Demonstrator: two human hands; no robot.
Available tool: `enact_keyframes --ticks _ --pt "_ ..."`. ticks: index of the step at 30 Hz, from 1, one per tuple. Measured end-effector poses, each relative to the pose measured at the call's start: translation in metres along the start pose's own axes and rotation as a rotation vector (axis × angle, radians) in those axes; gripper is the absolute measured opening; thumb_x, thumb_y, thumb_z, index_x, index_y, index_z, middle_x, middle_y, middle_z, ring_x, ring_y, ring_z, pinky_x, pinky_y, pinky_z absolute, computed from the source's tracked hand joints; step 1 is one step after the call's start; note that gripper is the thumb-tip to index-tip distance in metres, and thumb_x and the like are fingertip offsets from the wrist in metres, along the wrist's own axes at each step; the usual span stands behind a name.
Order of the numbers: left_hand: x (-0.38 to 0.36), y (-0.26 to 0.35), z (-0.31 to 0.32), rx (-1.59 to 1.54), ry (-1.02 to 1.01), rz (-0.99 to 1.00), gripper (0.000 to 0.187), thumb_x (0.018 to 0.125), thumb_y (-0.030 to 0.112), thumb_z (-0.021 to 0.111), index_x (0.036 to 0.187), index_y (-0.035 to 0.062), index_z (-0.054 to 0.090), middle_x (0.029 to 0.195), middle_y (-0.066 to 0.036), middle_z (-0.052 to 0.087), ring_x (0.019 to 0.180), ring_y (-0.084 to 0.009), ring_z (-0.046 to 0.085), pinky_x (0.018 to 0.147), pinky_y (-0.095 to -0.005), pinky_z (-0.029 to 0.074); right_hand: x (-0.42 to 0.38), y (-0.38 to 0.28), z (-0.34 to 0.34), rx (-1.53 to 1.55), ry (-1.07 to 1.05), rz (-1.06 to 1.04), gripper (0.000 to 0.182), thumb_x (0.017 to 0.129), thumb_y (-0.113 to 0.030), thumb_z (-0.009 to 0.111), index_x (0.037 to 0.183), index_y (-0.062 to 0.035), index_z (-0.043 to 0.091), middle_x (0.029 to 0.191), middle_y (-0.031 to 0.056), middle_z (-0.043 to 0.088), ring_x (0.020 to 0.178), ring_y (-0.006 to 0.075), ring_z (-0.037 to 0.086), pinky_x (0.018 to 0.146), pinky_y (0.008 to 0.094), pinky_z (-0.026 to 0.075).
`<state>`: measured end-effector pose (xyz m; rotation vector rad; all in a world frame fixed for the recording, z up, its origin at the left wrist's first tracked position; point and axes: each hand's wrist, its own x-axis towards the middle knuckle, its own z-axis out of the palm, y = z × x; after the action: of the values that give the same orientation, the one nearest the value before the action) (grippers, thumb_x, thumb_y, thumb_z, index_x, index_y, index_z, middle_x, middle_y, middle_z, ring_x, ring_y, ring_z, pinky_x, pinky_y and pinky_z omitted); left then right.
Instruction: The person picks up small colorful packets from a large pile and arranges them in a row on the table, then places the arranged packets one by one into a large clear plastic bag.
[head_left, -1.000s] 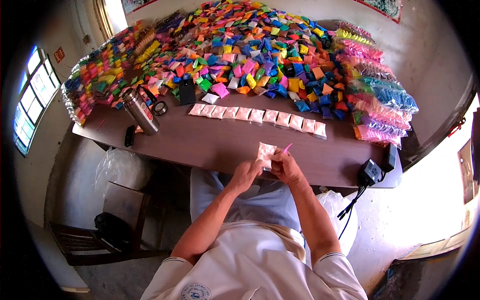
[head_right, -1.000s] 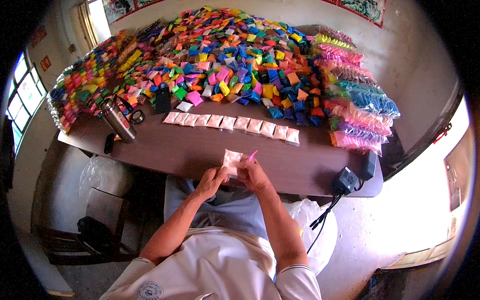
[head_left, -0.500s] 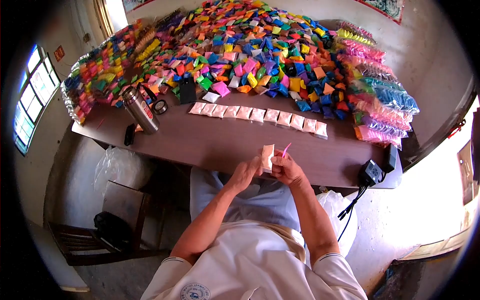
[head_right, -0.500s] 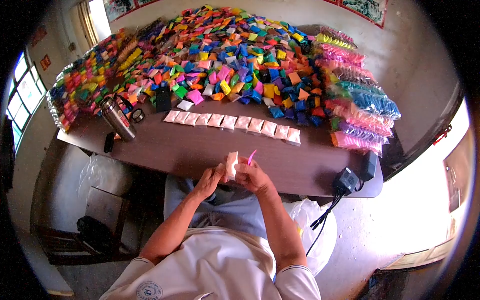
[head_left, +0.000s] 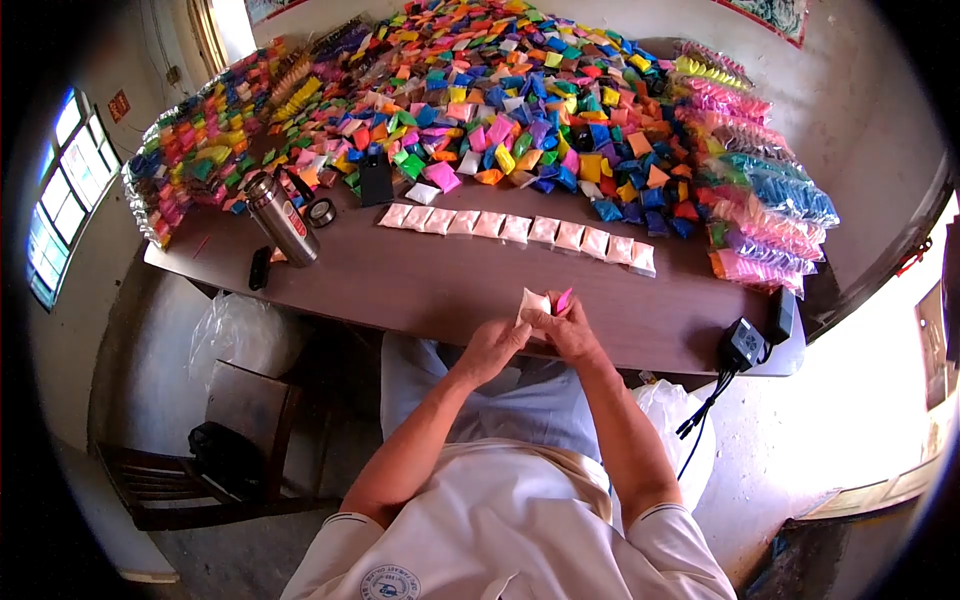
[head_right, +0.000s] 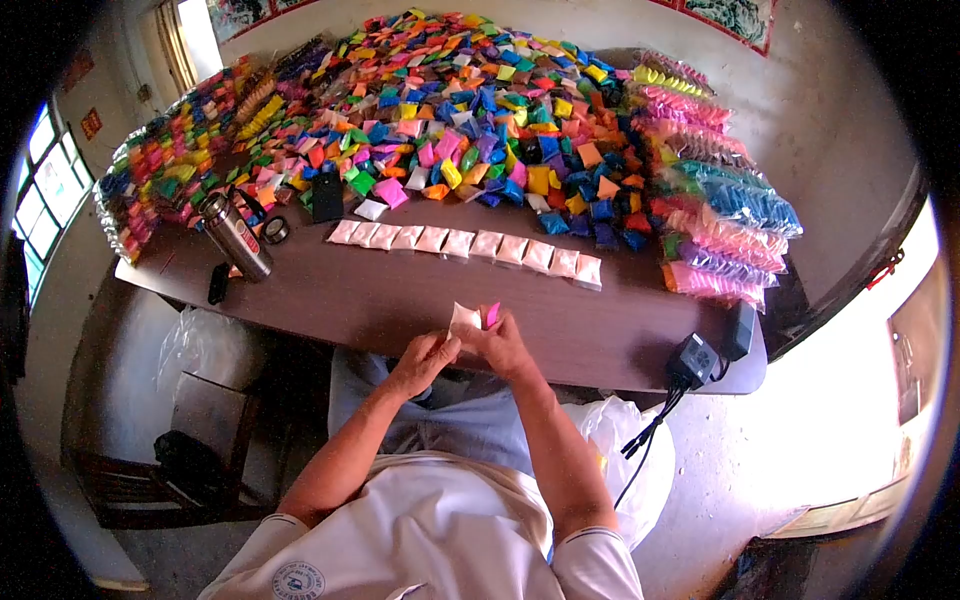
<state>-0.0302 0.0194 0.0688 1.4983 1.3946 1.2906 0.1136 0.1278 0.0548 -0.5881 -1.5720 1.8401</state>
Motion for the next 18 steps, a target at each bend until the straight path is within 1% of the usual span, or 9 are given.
enact_keyframes --ticks 1,3,5,8,10,11,13,16,18 --pt "0.000 0.000 0.000 0.001 0.000 0.001 0.053 0.095 0.053 0.046 0.080 0.0030 0.058 0.072 -0.003 0.054 0.069 -0.0140 0.050 0.065 -0.0306 0.042 -0.002 -0.002 0.001 -0.032 -0.011 0.023 0.016 0.085 -0.015 0.070 0.090 -0.0023 0.063 0.079 -0.0024 0.061 0.065 0.0056 0.051 0.055 0.0225 0.040" --pt "-0.001 -0.003 0.000 0.052 0.004 0.003 0.046 0.098 0.046 0.043 0.090 0.0024 0.055 0.075 -0.008 0.054 0.069 -0.0207 0.052 0.065 -0.0340 0.043 -0.004 -0.003 0.006 0.043 -0.002 -0.024 0.018 0.086 -0.019 0.070 0.092 -0.0043 0.062 0.075 -0.0031 0.059 0.061 0.0049 0.049 0.051 0.0214 0.037" --pt "0.000 -0.009 0.002 0.064 0.032 0.006 0.045 0.098 0.045 0.043 0.089 0.0022 0.055 0.074 -0.009 0.054 0.069 -0.0222 0.053 0.065 -0.0351 0.043 -0.005 -0.008 0.008 0.117 0.006 -0.072 0.021 0.087 -0.023 0.070 0.095 -0.0062 0.061 0.071 -0.0038 0.057 0.056 0.0041 0.048 0.047 0.0203 0.035" --pt "0.000 -0.012 0.003 0.111 0.056 0.013 0.043 0.098 0.042 0.043 0.088 0.0020 0.055 0.074 -0.011 0.055 0.069 -0.0258 0.054 0.066 -0.0372 0.043 -0.003 -0.008 0.007 0.280 0.079 0.061 0.022 0.089 -0.024 0.069 0.098 -0.0054 0.060 0.070 -0.0039 0.057 0.054 0.0043 0.047 0.045 0.0209 0.034" --pt "-0.001 -0.013 0.005 0.145 0.048 0.019 0.042 0.098 0.041 0.043 0.088 0.0019 0.055 0.074 -0.012 0.056 0.070 -0.0279 0.055 0.067 -0.0383 0.043 0.011 0.023 -0.003 -0.079 0.290 0.236 0.027 0.091 -0.028 0.064 0.089 -0.0010 0.063 0.075 -0.0003 0.062 0.063 0.0071 0.055 0.053 0.0232 0.042" --pt "-0.001 -0.014 0.005 0.175 0.051 0.044 0.041 0.098 0.039 0.043 0.088 0.0017 0.055 0.074 -0.014 0.056 0.071 -0.0297 0.055 0.067 -0.0393 0.043 0.010 0.027 -0.006 -0.077 0.293 0.237 0.027 0.091 -0.028 0.064 0.089 -0.0010 0.063 0.075 -0.0003 0.062 0.063 0.0071 0.055 0.053 0.0232 0.042" --pt "0.000 -0.014 0.007 0.204 0.053 0.070 0.040 0.098 0.038 0.043 0.087 0.0015 0.054 0.075 -0.015 0.057 0.072 -0.0315 0.055 0.068 -0.0402 0.043 0.003 0.002 0.005 0.035 0.081 0.064 0.025 0.091 -0.024 0.063 0.083 -0.0007 0.064 0.071 0.0017 0.063 0.058 0.0081 0.055 0.051 0.0244 0.042" --pt "0.000 -0.014 0.009 0.222 0.054 0.103 0.043 0.098 0.039 0.045 0.082 0.0009 0.057 0.074 -0.013 0.059 0.070 -0.0266 0.057 0.067 -0.0371 0.044 0.003 0.004 0.006 0.150 0.039 0.002 0.021 0.087 -0.023 0.070 0.084 -0.0020 0.066 0.073 -0.0020 0.061 0.061 0.0056 0.054 0.051 0.0222 0.043" --pt "0.000 -0.014 0.011 0.235 0.094 0.159 0.044 0.098 0.041 0.045 0.083 0.0008 0.057 0.073 -0.011 0.058 0.071 -0.0240 0.056 0.068 -0.0363 0.043 -0.001 0.000 0.010 0.158 0.061 -0.018 0.021 0.087 -0.023 0.069 0.083 -0.0031 0.066 0.071 -0.0023 0.060 0.059 0.0057 0.053 0.049 0.0223 0.041"
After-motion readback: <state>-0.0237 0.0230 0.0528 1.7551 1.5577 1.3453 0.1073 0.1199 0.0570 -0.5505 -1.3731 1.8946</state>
